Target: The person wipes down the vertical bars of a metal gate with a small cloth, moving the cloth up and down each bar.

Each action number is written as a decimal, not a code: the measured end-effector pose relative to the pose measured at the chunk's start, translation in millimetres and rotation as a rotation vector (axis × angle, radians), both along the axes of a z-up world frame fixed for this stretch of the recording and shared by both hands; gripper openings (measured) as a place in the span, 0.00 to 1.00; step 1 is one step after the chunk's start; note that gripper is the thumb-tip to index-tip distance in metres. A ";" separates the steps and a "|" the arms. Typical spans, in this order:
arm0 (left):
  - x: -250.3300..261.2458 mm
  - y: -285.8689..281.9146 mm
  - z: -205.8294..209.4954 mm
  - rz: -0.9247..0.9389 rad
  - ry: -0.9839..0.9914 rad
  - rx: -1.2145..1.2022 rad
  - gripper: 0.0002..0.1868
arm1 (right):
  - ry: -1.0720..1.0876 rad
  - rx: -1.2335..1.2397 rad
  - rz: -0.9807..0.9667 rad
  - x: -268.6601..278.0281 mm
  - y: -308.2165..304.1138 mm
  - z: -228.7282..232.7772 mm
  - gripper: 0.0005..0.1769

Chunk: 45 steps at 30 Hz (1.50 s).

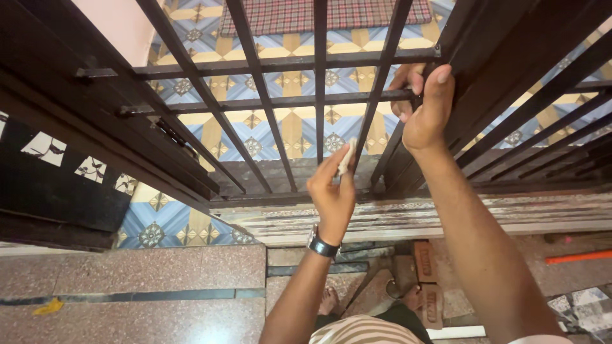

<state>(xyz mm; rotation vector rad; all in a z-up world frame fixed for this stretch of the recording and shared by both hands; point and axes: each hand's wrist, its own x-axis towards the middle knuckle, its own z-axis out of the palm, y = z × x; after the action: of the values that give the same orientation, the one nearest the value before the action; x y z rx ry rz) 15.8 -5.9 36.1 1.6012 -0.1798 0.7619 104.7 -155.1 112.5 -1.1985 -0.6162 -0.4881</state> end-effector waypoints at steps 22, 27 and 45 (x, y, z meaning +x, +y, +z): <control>-0.5 2.1 -43.3 0.017 -0.130 0.130 0.23 | -0.004 -0.043 -0.082 2.2 -4.4 -9.2 0.37; -13.1 -0.2 -97.3 -0.007 0.033 0.070 0.24 | 0.000 -0.052 -0.082 2.1 -4.5 -9.1 0.37; -7.7 3.1 -118.8 -0.095 0.146 -0.048 0.18 | -0.028 -0.060 -0.078 -2.1 -3.3 -5.1 0.37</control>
<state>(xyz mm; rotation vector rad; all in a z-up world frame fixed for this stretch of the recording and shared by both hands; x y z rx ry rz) 8.1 -2.8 -82.7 1.5841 -0.1296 0.5703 102.6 -158.5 107.4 -1.2776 -0.6134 -0.5563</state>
